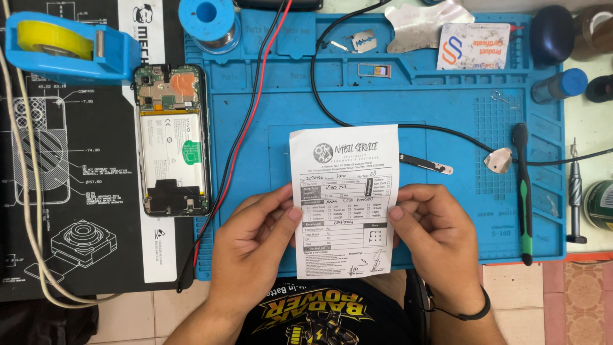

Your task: The person works on a disassembled smartphone placed on a blue mat. They use a screwdriver to remove screws from the phone's internal frame, then set the tool down and pick up a printed service document to review. The phone remains open with the battery exposed throughout the clip.

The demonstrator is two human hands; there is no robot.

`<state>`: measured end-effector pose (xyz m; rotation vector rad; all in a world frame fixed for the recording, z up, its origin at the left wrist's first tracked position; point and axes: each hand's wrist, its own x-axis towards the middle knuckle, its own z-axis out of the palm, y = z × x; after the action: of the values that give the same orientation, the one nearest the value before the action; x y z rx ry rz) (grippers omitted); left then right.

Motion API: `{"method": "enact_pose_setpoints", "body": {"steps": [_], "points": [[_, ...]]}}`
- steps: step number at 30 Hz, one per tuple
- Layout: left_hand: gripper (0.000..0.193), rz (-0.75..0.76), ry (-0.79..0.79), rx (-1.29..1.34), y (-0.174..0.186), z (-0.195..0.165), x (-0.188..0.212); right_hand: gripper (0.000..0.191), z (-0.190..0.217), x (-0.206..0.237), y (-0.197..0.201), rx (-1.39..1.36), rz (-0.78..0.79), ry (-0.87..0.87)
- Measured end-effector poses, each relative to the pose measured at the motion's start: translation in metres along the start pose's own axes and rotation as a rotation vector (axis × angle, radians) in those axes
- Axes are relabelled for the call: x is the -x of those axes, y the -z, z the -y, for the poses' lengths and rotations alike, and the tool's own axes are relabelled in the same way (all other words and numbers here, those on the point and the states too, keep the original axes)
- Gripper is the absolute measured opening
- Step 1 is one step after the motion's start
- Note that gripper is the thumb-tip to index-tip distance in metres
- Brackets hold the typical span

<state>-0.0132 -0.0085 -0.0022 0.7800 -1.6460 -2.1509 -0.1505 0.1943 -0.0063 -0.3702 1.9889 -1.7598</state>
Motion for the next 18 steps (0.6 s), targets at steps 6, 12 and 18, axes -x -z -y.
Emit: {"method": "enact_pose_setpoints", "body": {"steps": [6, 12, 18], "points": [[0.037, 0.009, -0.024, -0.073, 0.0005, -0.0015, 0.0002, 0.017, 0.0007, 0.0007, -0.0003, 0.01, -0.004, 0.006], [0.037, 0.015, -0.023, -0.075, 0.0008, -0.0019, -0.0006, 0.017, 0.0007, 0.0005, -0.0002, 0.023, 0.009, 0.019], [0.038, 0.004, -0.002, -0.119, 0.0005, -0.0054, -0.0007, 0.017, -0.0003, 0.0005, -0.0011, 0.017, 0.006, 0.025]]}}
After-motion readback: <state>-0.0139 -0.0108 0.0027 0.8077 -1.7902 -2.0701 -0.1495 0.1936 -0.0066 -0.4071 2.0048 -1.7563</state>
